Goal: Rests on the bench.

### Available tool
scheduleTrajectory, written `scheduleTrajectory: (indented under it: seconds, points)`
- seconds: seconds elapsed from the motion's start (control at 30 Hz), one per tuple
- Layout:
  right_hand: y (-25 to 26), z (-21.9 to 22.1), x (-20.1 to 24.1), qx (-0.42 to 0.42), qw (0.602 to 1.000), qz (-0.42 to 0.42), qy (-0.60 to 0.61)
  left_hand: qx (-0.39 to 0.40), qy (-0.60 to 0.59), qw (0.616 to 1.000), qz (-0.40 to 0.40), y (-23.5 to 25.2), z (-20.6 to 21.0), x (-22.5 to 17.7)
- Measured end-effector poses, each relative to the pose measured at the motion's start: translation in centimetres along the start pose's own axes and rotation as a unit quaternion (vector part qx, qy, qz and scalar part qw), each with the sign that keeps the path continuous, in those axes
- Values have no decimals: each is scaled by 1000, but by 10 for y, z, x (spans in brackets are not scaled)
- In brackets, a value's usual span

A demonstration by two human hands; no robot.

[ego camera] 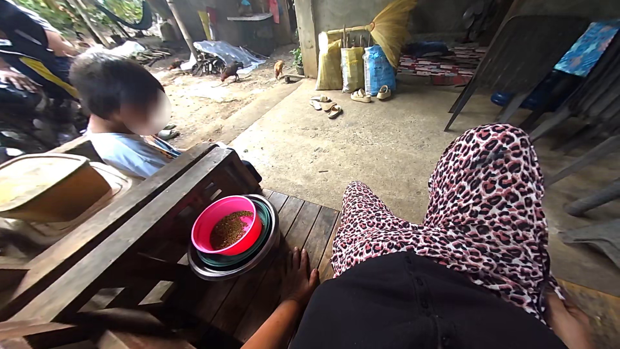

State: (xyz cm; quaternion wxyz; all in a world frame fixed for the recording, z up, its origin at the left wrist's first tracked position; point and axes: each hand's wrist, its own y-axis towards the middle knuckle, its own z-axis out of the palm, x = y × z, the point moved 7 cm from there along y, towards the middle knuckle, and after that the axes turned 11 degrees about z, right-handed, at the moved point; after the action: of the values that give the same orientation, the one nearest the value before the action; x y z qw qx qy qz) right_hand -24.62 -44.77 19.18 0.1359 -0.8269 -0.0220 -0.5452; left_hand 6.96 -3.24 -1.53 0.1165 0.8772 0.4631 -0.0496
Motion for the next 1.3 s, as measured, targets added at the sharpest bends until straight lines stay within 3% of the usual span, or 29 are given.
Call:
scheduleTrajectory:
  seconds: [0.63,0.77,1.3]
  points:
    - [-1,-1,0,-6,1000,4,-10,-5,-8,1000,-4,0,1,2]
    - [-1,0,1,-3,1000,0,2,100,-39,994,-35,2,-23,-10]
    - [-2,1,2,-1,1000,5,1,105,-39,993,-35,2,-27,-13]
